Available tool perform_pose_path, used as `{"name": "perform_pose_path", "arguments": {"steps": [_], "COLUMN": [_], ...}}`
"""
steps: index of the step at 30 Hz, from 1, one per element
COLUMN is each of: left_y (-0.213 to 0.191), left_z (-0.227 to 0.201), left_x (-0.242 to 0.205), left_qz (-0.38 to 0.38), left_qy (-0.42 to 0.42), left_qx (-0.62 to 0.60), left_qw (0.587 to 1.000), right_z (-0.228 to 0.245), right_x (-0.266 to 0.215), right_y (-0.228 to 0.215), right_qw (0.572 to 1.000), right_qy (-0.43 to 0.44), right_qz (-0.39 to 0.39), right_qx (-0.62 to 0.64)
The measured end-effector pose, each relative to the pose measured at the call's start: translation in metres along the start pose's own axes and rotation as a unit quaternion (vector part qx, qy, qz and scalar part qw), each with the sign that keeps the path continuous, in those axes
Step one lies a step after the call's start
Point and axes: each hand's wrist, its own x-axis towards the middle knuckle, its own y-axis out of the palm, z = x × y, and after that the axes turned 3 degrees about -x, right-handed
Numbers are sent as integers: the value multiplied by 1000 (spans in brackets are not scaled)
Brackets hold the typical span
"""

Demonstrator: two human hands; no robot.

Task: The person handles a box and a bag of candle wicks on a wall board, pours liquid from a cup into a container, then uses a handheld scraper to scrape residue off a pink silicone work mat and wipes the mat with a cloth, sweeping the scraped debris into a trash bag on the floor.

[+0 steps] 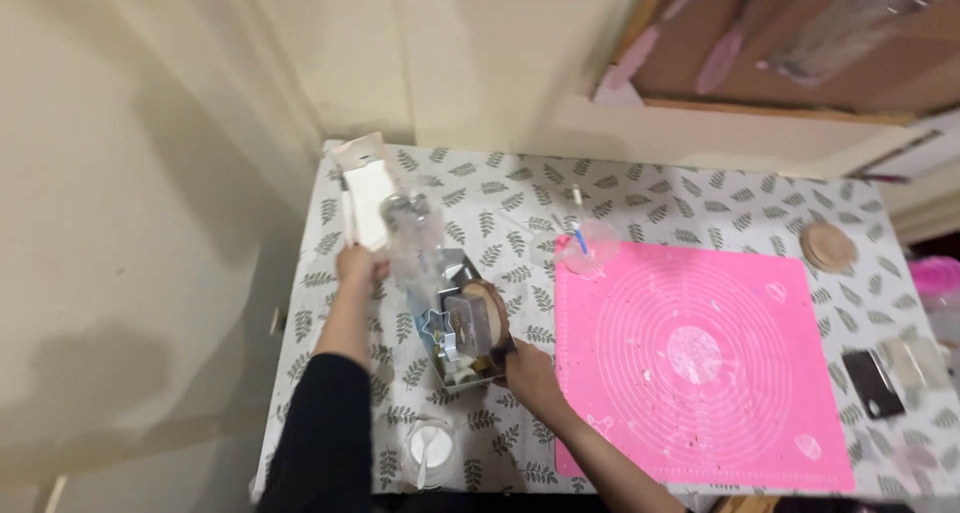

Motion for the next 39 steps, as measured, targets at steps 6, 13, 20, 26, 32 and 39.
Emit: {"name": "perform_pose_path", "arguments": {"steps": [6, 13, 20, 26, 32, 39], "left_y": [-40, -79, -40, 56, 87, 136], "left_z": [-25, -74, 17, 145, 325, 391], "left_x": [-44, -248, -362, -497, -537, -623], "left_qz": [120, 168, 267, 314, 462, 496], "left_qy": [120, 220, 299, 235, 227, -14], "left_qx": [-26, 92, 122, 185, 313, 304], "left_qw": [985, 957, 908, 901, 798, 813], "right_z": [-26, -66, -147, -301, -486, -598], "right_x": [-46, -127, -279, -413, -514, -534], "right_y": [-59, -127, -207, -259, -261, -300], "right_qw": [1000, 998, 980, 927, 862, 789], "right_qy": [-4, -14, 59, 153, 284, 333], "right_qz": [3, -38, -171, -329, -396, -444], "right_qx": [25, 56, 78, 101, 143, 264]}}
